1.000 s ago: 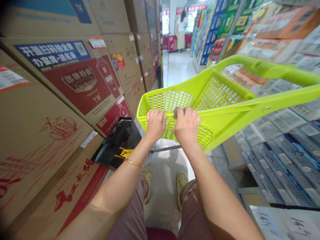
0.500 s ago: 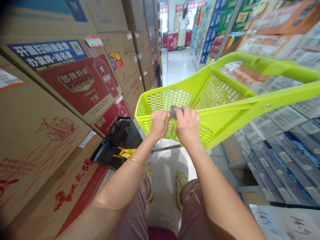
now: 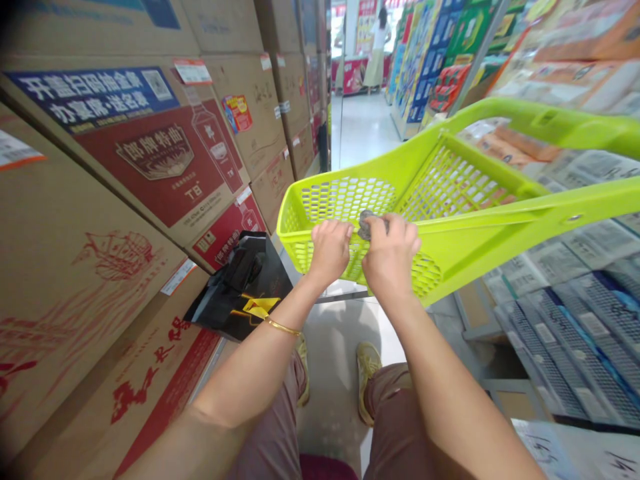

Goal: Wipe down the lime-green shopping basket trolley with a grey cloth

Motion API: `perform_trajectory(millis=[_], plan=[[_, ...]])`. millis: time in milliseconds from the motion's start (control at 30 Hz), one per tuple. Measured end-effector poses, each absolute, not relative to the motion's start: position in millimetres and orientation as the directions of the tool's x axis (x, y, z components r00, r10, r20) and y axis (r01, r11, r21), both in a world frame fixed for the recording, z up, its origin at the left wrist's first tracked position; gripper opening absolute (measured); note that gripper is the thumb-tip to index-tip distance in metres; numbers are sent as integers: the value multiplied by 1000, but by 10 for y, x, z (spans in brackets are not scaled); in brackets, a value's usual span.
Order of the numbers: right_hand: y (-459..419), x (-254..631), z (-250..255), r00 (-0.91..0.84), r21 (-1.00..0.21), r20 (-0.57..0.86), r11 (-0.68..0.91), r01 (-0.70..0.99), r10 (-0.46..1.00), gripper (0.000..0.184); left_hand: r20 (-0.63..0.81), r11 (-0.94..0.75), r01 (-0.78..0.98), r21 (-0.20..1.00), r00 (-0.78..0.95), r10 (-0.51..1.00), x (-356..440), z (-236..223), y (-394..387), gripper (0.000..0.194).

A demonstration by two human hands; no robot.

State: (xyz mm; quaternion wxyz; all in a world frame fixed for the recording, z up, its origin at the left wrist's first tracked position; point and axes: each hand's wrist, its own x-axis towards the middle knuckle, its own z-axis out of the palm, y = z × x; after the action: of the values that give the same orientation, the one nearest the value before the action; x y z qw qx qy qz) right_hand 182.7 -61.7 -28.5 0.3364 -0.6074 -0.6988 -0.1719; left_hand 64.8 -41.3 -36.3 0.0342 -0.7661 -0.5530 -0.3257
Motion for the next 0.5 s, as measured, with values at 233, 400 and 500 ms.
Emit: perform_trajectory(millis=[233,400,500], plan=[[-592,1595,-374,-68,-171,683,251,953,727,33,501,-367,875,317,174,848,612,-332,-420,20],[-637,1726,-299,-118,-108,663,250,962,739,37,522,-395,871,290,202,829,596,-345,-419,21],[-664,1862,-244,-93,-120,655,224,967,750,40,521,-406,866,292,212,827,585,-348,-413,25]])
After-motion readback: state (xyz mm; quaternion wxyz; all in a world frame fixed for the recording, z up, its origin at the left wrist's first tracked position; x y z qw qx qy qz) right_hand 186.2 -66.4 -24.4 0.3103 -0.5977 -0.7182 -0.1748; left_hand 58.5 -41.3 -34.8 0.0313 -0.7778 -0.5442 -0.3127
